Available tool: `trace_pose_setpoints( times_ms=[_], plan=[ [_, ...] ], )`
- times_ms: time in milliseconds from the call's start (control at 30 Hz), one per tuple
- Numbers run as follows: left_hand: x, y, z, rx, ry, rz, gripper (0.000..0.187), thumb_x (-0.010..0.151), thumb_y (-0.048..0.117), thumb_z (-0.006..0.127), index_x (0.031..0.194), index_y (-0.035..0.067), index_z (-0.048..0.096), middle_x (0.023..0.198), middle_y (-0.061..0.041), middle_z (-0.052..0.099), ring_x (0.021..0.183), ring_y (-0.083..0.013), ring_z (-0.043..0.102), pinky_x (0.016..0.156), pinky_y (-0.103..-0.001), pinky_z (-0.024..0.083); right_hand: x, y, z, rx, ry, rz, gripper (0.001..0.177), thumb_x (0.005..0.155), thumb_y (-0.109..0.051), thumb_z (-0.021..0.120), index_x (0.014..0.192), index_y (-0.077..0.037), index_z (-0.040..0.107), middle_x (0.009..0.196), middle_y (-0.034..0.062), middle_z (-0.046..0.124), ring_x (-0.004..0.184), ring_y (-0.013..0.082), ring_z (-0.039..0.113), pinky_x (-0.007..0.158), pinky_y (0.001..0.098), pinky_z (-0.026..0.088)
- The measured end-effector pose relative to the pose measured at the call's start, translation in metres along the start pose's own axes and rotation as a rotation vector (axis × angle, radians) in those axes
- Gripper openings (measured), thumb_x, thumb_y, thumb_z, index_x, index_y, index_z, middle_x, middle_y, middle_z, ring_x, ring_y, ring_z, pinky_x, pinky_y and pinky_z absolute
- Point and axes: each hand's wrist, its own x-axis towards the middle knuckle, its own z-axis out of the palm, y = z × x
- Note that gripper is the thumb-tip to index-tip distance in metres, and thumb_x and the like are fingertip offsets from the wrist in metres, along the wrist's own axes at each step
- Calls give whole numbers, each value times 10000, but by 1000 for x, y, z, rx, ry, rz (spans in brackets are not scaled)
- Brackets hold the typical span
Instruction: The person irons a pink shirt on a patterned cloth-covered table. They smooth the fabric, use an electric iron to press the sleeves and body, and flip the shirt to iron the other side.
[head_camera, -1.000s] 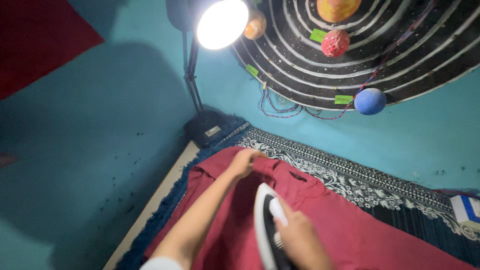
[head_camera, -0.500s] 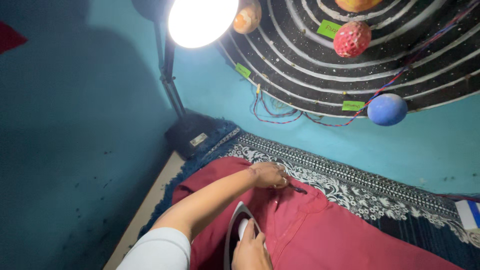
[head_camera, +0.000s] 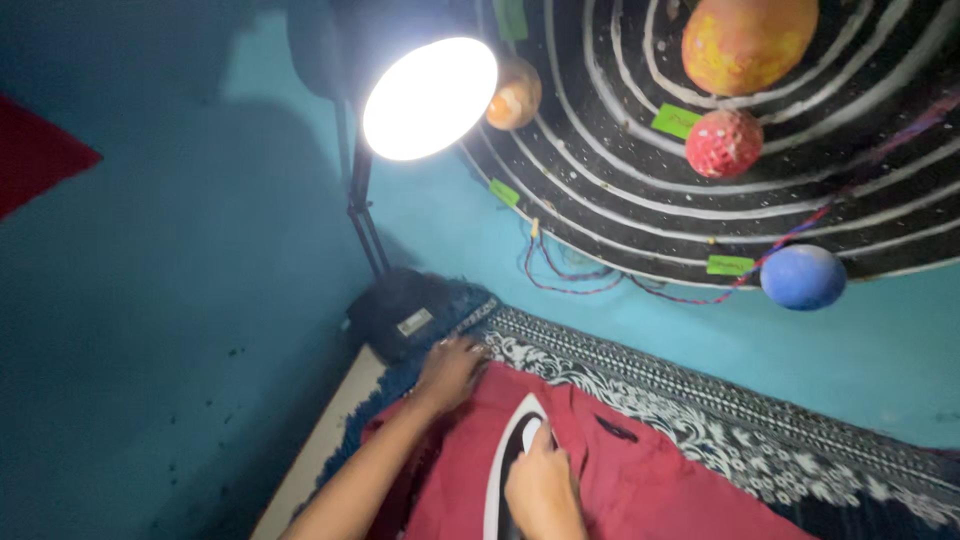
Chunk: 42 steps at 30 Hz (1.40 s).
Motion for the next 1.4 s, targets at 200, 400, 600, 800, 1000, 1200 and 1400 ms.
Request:
trace_pose_setpoints(
  times_ms=[200, 400, 600, 800, 1000, 1200, 1400],
  plan=[
    [-17, -34, 6, 42, -2, -80, 182, 903, 235, 641, 1015, 106, 703, 1072, -170, 657, 1073, -393, 598, 911, -521, 466, 49, -20, -26, 116, 96, -97, 497, 886, -167, 488, 1355, -2, 480, 983, 393, 673, 948, 584, 655, 878, 630, 523],
    [-13, -39, 12, -43, -120, -219, 167, 951, 234, 584, 954, 106, 691, 1085, -158, 658, 1084, -399, 591, 910, -569, 440, -4, -11, -24, 72, 76, -233, 589, 869, -200, 536, 1420, -17, 436, 963, 391, 658, 918, 589, 643, 848, 640, 507],
    [-19, -53, 19, -98, 19, -55, 120, 942, 171, 597, 996, 93, 671, 1106, -166, 650, 1094, -421, 591, 967, -621, 412, 47, -25, -30, 89, 88, -327, 595, 877, -212, 572, 1429, -17, 466, 967, 373, 668, 936, 562, 651, 852, 628, 517],
    [-20, -60, 8, -158, -43, -42, 153, 978, 181, 590, 1064, 70, 650, 1125, -160, 643, 1121, -386, 607, 978, -497, 474, 9, -18, -26, 94, 12, -418, 564, 876, -197, 554, 1433, -120, 510, 949, 322, 702, 920, 529, 671, 826, 605, 529],
    [-31, -35, -6, -114, 27, -57, 248, 1003, 244, 596, 1124, 39, 668, 1207, -192, 637, 1167, -395, 589, 1016, -489, 449, 13, -34, -25, 21, -24, -268, 612, 856, -241, 591, 1444, -112, 479, 995, 312, 708, 971, 519, 673, 887, 590, 523],
    [-128, 33, -80, 219, 281, -666, 392, 868, 440, 721, 932, 57, 674, 1332, -179, 610, 1252, -371, 535, 1014, -525, 425, 52, -54, -34, 77, 50, -298, 568, 876, -208, 548, 1417, -40, 521, 1064, 383, 665, 1046, 554, 640, 953, 577, 503],
    [-227, 77, -112, 256, 36, -785, 638, 802, 401, 745, 1287, 19, 584, 1360, -150, 562, 1253, -341, 518, 975, -503, 456, 64, -49, -27, 81, 54, -326, 564, 852, -202, 546, 1390, -33, 555, 1118, 374, 670, 1080, 542, 649, 974, 565, 513]
  ],
)
